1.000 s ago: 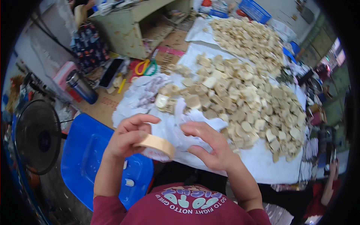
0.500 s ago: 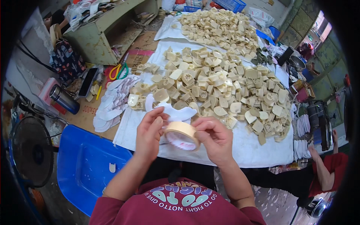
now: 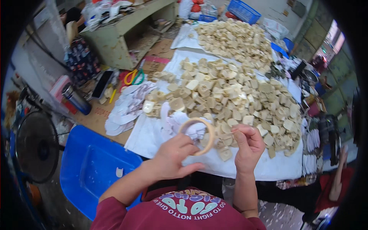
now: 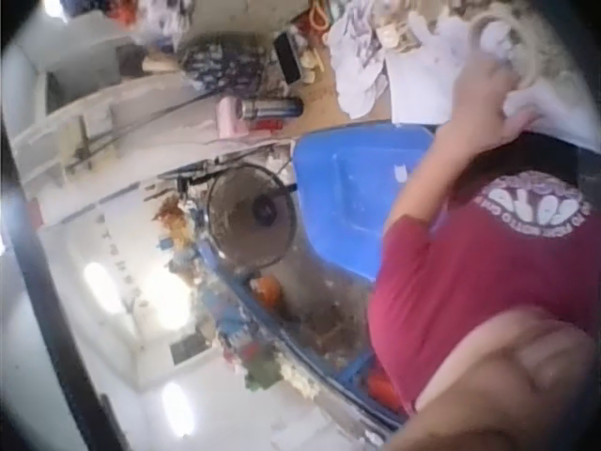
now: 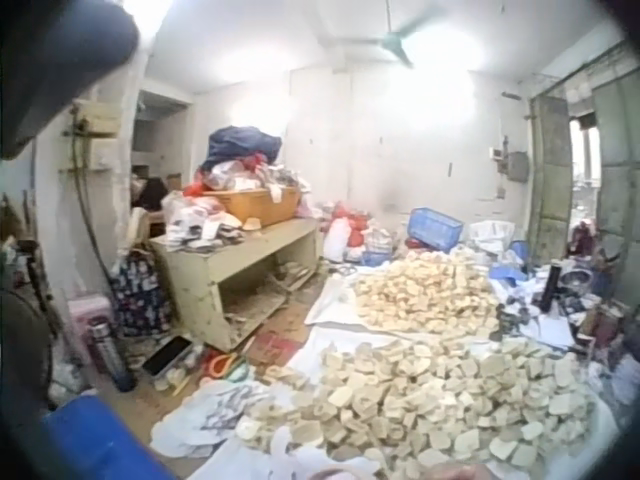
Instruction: The person pours colorful soap pieces from a red plastic bag into a blue basin, then places the bag on a table. They proceed to pick up individual beige soap pieces and wrap each one in a small white paper sheet, folding the paper around the soap. The wrapped items are placed on the table among a large pile of unwrapped soap pieces.
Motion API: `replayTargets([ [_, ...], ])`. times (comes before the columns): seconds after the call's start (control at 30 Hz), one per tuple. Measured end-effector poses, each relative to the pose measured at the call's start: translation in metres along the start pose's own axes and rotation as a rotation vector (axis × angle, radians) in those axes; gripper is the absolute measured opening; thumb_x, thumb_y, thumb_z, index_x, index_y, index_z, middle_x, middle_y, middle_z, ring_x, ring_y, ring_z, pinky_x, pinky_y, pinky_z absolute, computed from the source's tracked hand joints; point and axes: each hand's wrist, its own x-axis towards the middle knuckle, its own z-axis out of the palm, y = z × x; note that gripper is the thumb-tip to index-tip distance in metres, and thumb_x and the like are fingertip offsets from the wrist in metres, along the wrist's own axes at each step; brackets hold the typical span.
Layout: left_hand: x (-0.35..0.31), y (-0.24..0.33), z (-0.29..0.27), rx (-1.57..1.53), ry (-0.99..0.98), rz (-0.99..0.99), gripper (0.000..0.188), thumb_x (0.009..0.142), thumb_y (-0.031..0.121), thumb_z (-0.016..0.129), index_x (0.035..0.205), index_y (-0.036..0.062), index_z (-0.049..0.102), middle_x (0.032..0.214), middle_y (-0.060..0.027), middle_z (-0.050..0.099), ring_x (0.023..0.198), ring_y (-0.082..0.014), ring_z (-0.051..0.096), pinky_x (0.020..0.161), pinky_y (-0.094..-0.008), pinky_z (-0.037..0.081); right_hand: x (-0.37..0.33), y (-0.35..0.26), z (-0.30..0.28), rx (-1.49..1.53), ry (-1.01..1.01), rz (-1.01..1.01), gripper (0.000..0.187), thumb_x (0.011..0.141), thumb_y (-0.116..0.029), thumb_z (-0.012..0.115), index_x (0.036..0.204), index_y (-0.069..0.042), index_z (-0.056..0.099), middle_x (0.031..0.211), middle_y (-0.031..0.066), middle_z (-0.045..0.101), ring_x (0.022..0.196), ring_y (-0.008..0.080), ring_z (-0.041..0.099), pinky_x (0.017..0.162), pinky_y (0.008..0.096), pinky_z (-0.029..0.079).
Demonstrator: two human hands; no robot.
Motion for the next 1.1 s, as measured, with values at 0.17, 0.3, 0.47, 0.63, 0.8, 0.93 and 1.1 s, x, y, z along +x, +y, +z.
replayTargets([
  [0.17, 0.019, -0.008, -0.03, 0.122, -0.027, 0.059, 0.024, 0.075, 0.022, 0.076, 0.083, 0.0038, 0.063, 0.087, -0.0107, 0.061, 0.082, -0.0287, 0.06, 0.066, -0.0392, 0.049, 0.012, -0.034, -0.01, 0.02, 0.01, -0.22, 0.01, 0.081, 0.007, 0.065, 0.086, 0.001, 0.059, 0.088, 0.0115, 0.065, 0.085, 0.0207, 0.061, 0.081, 0.0323, 0.048],
  [0.3, 0.027, -0.019, -0.053, 0.228, -0.049, -0.026, 0.02, 0.076, 0.022, 0.074, 0.081, 0.0046, 0.065, 0.08, -0.0115, 0.062, 0.076, -0.0315, 0.061, 0.066, -0.0404, 0.05, 0.016, -0.056, -0.047, -0.006, 0.22, -0.324, 0.007, 0.082, 0.007, 0.059, 0.083, 0.0, 0.055, 0.087, 0.014, 0.064, 0.085, 0.0231, 0.059, 0.084, 0.0376, 0.047],
  [0.47, 0.02, -0.048, -0.076, 0.434, 0.025, -0.138, 0.016, 0.078, 0.02, 0.073, 0.08, 0.0056, 0.067, 0.074, -0.0112, 0.062, 0.072, -0.0318, 0.059, 0.064, -0.0418, 0.048, -0.006, -0.053, -0.1, -0.016, 0.324, -0.265, 0.003, 0.084, 0.003, 0.058, 0.087, 0.002, 0.056, 0.088, 0.0147, 0.064, 0.086, 0.0219, 0.059, 0.086, 0.0374, 0.046],
  [0.63, 0.044, -0.017, -0.105, 0.618, 0.32, 0.102, 0.03, 0.068, -0.001, 0.073, 0.098, -0.0019, 0.067, 0.074, -0.0125, 0.06, 0.073, -0.0287, 0.058, 0.066, -0.0375, 0.048, -0.057, 0.01, -0.101, -0.161, 0.385, 0.258, 0.022, 0.088, -0.004, 0.06, 0.107, 0.005, 0.06, 0.089, 0.0126, 0.068, 0.083, 0.0163, 0.064, 0.081, 0.029, 0.048],
  [0.8, 0.068, 0.021, -0.116, 0.888, 0.318, 0.347, 0.027, 0.067, 0.009, 0.072, 0.093, 0.0047, 0.067, 0.068, -0.0045, 0.054, 0.072, -0.0235, 0.056, 0.061, -0.0333, 0.047, -0.061, 0.018, -0.106, -0.325, 0.461, 0.296, 0.037, 0.087, -0.008, 0.064, 0.122, 0.004, 0.057, 0.102, 0.0132, 0.067, 0.094, 0.0179, 0.063, 0.085, 0.0284, 0.047],
  [0.93, 0.075, 0.028, -0.1, 0.929, 0.129, 0.393, 0.024, 0.069, 0.013, 0.065, 0.092, 0.0055, 0.064, 0.069, -0.0027, 0.051, 0.074, -0.02, 0.053, 0.059, -0.0325, 0.045, -0.001, -0.039, -0.057, -0.832, 0.113, -0.27, 0.045, 0.08, -0.019, 0.074, 0.118, 0.0, 0.059, 0.118, 0.013, 0.06, 0.113, 0.0266, 0.055, 0.095, 0.0376, 0.042],
  [1.1, 0.077, 0.047, -0.088, 0.925, -0.029, 0.339, 0.025, 0.07, 0.014, 0.062, 0.092, 0.003, 0.062, 0.071, -0.0033, 0.054, 0.077, -0.0196, 0.054, 0.061, -0.0317, 0.044, 0.043, -0.07, 0.031, -0.912, -0.352, -0.518, 0.04, 0.071, -0.029, 0.078, 0.097, -0.002, 0.063, 0.098, 0.0118, 0.061, 0.101, 0.0295, 0.056, 0.088, 0.0427, 0.04],
])
